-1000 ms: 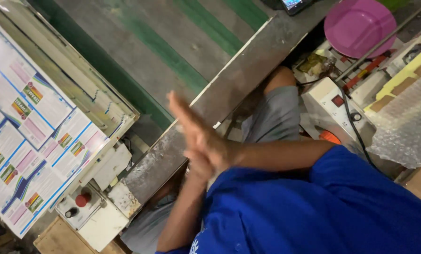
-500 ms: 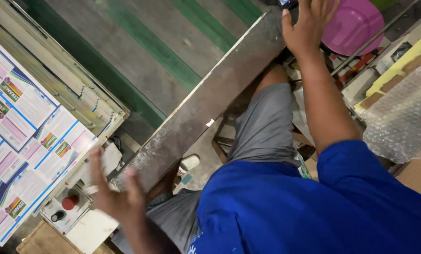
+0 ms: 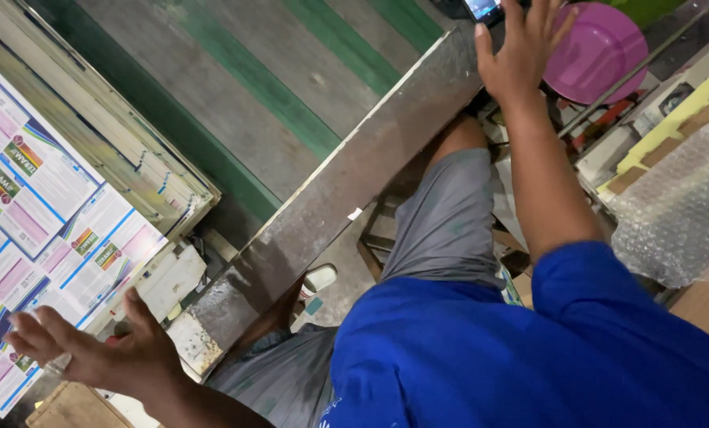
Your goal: The person sits at a workbench and repeatedly separates sheets of printed paper from a stack, placing them into a separate pile. The person uses both hands to lift and move the papers.
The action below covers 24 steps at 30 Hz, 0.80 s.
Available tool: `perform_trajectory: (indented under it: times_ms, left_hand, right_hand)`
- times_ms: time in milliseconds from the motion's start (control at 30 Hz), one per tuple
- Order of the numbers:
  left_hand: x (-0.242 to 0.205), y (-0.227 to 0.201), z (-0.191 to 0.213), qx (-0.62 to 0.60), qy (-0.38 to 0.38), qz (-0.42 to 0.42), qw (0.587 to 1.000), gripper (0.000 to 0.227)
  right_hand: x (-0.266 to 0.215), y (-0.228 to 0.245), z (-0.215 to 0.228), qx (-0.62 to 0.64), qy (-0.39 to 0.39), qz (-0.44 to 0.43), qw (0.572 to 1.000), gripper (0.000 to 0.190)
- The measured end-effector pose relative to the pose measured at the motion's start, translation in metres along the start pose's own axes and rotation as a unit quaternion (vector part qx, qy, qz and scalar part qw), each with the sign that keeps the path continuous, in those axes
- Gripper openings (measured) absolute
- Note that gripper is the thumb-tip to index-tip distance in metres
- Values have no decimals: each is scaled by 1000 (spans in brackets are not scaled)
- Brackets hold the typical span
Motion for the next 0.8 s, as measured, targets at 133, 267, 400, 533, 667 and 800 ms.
perform_trajectory:
  times_ms: [133,267,400,533,667,800]
  left_hand:
    - [2,24,-20,76,84,0,994,107]
    - [5,29,-44,72,173,26,982,104]
    - [-2,14,-36,95,115,-33,988,75]
    - [-1,8,-24,80,59,-39,994,19]
    - [0,-6,-4,-48,-99,-63,992,35]
    - [19,-91,13,-46,-166,-117,978,36]
  right_hand:
    - [-23,14,14,48,-59,27,997,53]
    - [-54,68,42,113,-38,49,992,48]
    - [-98,117,33,156,3,75,985,54]
    - [-150,192,53,227,77,149,959,59]
    - [-202,250,46,369,200,164,893,66]
    - [-245,302,22,491,483,63,722,67]
Point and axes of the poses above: each hand's wrist, its own x-axis towards the middle knuckle, its own z-axis out of the back of the hand, y = z × x, the point moved 9 cm from there along x, towards the middle knuckle, and after that the axes turned 13 degrees about -z, right-handed, at the moved point
